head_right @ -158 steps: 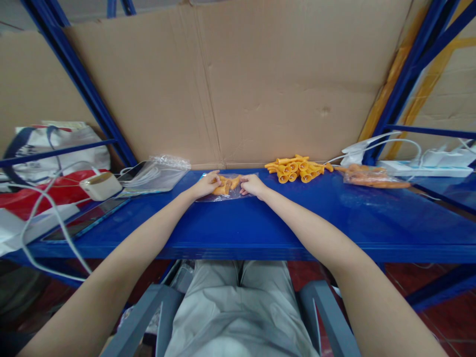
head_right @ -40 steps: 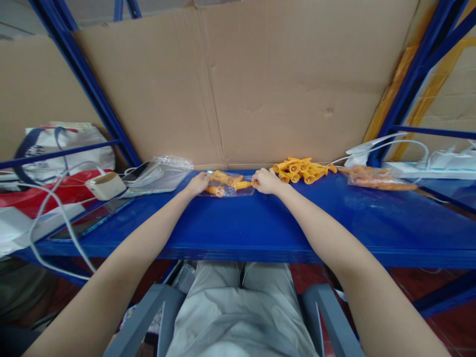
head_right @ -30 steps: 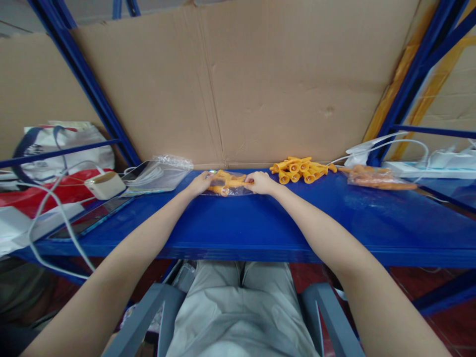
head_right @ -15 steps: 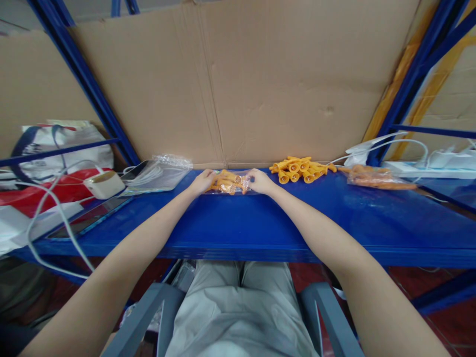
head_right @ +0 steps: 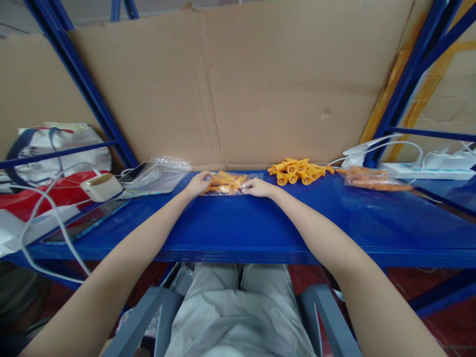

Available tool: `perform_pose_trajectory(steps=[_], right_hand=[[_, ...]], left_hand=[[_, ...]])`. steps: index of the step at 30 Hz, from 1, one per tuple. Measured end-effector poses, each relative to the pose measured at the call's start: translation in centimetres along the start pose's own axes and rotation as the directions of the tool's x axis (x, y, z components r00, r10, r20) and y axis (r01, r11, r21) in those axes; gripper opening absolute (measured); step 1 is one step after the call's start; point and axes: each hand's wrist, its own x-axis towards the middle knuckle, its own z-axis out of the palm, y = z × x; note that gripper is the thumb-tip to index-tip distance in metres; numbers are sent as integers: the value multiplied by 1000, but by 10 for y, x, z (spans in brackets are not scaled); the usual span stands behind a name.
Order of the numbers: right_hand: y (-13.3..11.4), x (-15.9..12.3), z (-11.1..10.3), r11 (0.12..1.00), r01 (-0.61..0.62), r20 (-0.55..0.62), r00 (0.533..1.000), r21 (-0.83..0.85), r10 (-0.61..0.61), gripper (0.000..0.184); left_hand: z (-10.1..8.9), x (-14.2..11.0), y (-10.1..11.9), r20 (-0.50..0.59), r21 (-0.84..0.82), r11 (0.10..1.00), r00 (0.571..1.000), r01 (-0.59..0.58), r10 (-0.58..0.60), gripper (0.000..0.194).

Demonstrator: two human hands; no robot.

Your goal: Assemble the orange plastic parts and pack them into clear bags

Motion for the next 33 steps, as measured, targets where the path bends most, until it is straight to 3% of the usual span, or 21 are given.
perform_pose_trajectory(steps=[3,6,9,12,14,17,21,25,30,31,33], right_hand=[[-5,0,-2,998,-58,-9,998,-22,58,27],[-11,-3,-10,956,-200,-144,975,-216,172,34],[-14,-11,-23,807,-395,-349,902,-439,252,35],[-8,-19,-33,680,-541,-471,825,-495,313,36],[-1,-22,-37,619,-616,-476,782,-488,402,38],[10,-25,-38,559,-683,-387,729,-470,565,43],[21,-24,-40,589,-720,-353,694,-367,628,45],[31,-24,-48,650,-744,-480,632,-154,609,41],[54,-26,-57,734,-675,-620,543,79,566,33],[59,-26,-58,753,-650,-639,538,101,550,32],[69,-24,-60,826,-560,-629,621,62,468,32]], left_hand=[[-2,-1,2,29,23,999,999,-31,30,26],[-3,-2,3,46,43,999,999,-25,23,31],[-3,-3,1,76,64,998,997,-16,11,36],[-3,-2,-2,108,89,996,994,-30,20,41],[-2,-2,-4,125,109,993,992,-39,26,43],[-2,-1,-7,150,136,990,988,-42,22,43],[-2,2,-10,165,161,986,986,-48,21,46],[-2,1,-11,150,149,988,989,-37,15,45],[-3,-3,-8,143,118,992,989,-39,22,44],[-4,-4,-8,144,117,992,989,-40,23,45],[-4,-4,-8,146,120,992,989,-50,32,47]])
